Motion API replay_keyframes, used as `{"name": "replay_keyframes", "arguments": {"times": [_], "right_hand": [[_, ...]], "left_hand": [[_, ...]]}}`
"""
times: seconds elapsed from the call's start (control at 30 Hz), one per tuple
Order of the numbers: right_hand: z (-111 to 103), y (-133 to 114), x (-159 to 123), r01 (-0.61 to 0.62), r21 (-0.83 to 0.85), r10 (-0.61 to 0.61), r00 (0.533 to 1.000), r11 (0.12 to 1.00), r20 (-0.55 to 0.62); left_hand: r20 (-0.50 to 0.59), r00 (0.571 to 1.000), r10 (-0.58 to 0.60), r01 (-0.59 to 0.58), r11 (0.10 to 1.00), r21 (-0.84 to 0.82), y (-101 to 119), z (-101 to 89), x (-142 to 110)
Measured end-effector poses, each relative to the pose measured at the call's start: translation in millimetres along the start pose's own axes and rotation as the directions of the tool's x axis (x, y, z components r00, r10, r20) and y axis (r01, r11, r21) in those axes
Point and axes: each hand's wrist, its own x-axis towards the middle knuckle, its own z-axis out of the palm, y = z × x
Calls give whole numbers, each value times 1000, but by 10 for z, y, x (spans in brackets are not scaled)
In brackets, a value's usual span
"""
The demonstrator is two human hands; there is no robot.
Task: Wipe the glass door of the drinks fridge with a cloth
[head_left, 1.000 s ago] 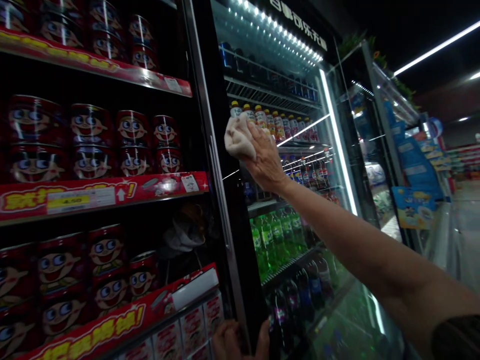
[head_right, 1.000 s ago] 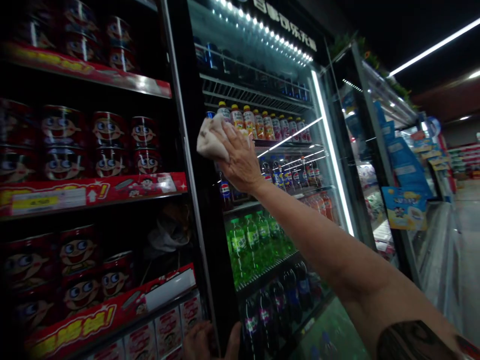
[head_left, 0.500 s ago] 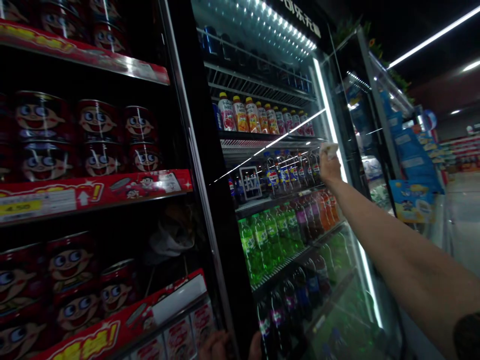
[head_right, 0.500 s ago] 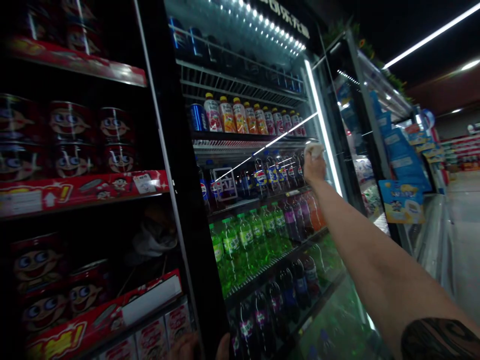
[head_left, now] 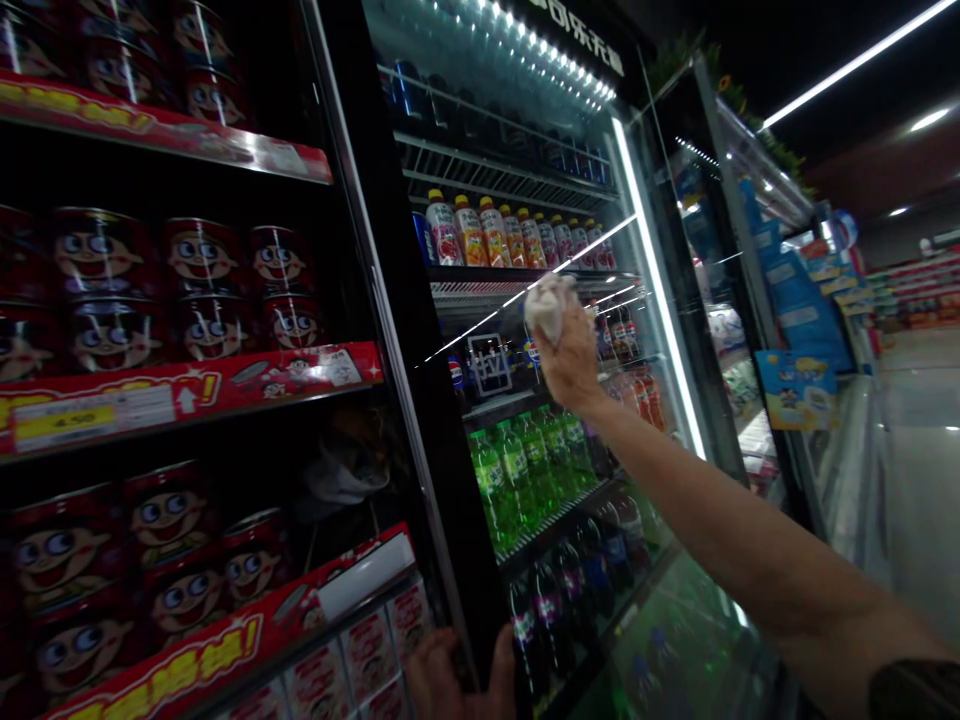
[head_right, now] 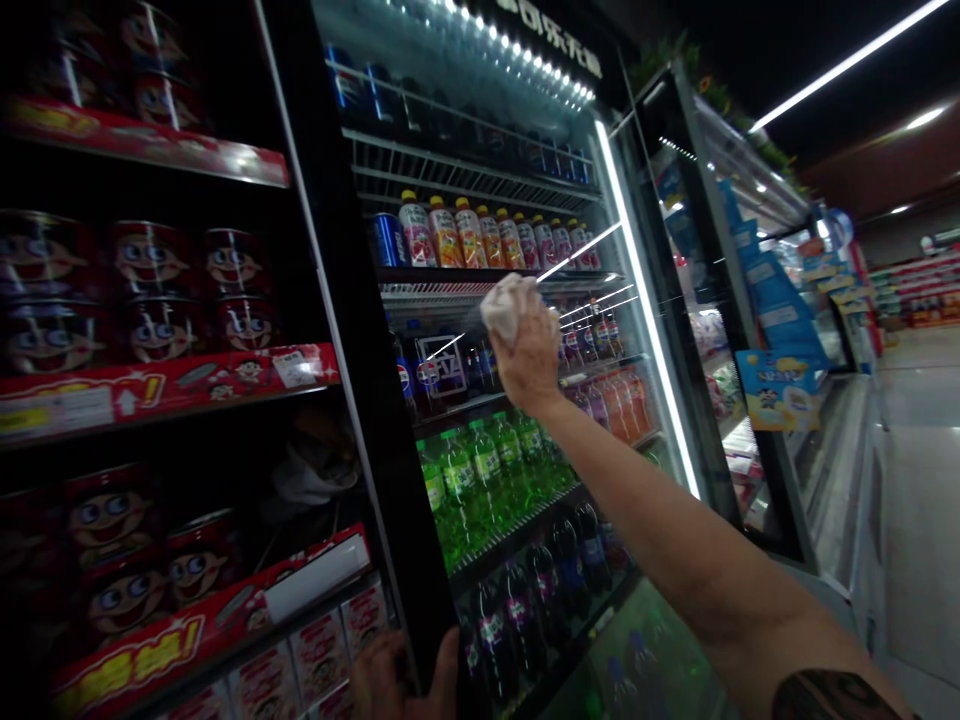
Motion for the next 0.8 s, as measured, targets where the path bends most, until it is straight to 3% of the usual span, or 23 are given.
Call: {"name": "replay_keyframes", "arguments": {"times": [0.07, 0.13, 0.2, 0.27, 0.33, 0.4, 0.67, 0.8], "right_hand": [[-103, -602, -180, 146, 27, -147, 988, 989, 38], [-238, -1077, -392, 336, 63, -341, 933, 940, 114], [-357, -1334, -585, 469, 96, -478, 861, 878, 174], [-424, -1367, -725, 540, 122, -554, 808, 833, 200], [-434, -1236, -805, 574, 141, -591, 777, 806, 217], [-405, -1020, -838, 560, 145, -578, 782, 816, 232], [-217, 19, -691, 232, 65, -238, 967, 970, 95], [-117, 749, -555, -46, 23, 46, 999, 999, 24]], "left_hand": [[2, 1000, -12, 12, 1000, -9, 17, -6, 7], [10, 999, -47, 47, 999, -20, 47, -19, 16], [26, 996, -80, 80, 996, -33, 71, -32, 25], [35, 997, -76, 77, 996, -43, 73, -38, 29], [35, 998, -45, 47, 998, -44, 52, -36, 29], [29, 1000, -4, 5, 1000, -27, 26, -29, 31], [21, 1000, 9, -9, 1000, 4, 42, -29, 68], [34, 998, -45, 44, 998, 37, 25, -17, 29]]}}
